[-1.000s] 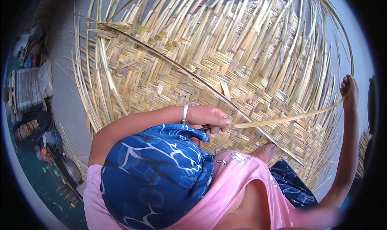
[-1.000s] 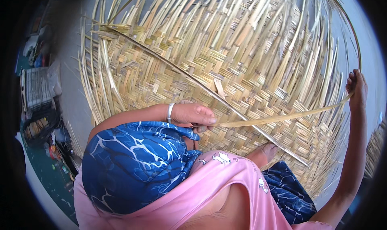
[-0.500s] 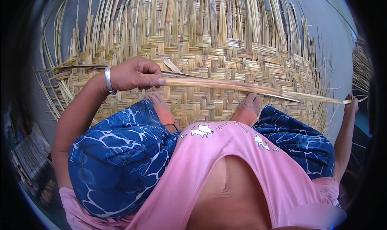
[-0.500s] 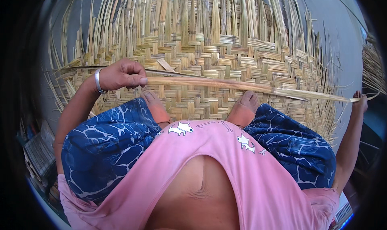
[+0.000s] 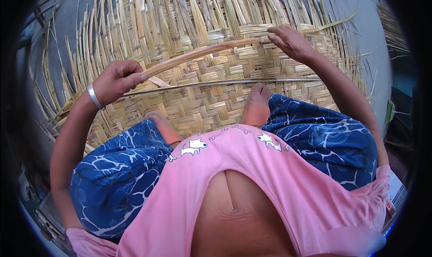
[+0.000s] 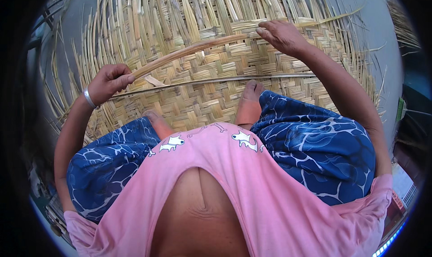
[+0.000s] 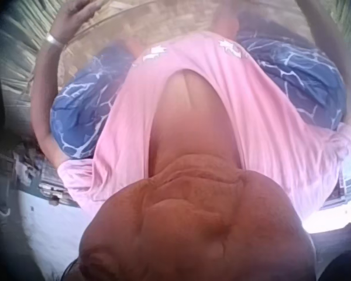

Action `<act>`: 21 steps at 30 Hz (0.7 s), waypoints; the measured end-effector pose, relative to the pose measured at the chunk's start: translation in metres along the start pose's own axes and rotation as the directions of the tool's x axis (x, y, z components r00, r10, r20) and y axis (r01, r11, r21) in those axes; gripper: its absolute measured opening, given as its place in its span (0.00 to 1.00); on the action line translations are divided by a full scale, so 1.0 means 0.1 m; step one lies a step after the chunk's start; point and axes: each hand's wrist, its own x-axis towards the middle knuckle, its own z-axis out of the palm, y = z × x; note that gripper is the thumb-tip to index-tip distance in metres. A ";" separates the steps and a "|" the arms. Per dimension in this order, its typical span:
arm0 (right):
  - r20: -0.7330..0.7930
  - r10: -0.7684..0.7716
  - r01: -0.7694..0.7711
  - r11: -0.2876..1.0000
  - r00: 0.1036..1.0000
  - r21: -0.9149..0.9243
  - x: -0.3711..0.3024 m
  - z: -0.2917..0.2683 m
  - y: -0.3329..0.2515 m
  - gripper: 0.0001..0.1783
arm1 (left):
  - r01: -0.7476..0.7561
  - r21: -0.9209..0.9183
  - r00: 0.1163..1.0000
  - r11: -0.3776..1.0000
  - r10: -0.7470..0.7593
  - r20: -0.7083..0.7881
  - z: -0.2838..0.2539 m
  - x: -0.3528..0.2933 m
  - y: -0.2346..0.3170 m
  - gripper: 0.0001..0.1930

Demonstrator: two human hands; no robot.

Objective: The person is weaving a mat using dried palm leaves. They are sitting on the floor and using their hands to interlace the leaves in a crisscross pattern.

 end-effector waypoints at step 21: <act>0.010 0.256 -0.217 0.795 0.967 0.567 0.18 -0.20 -0.15 0.05 | -0.033 0.600 0.597 0.799 0.497 -0.629 -0.36 1.07 -0.55 0.19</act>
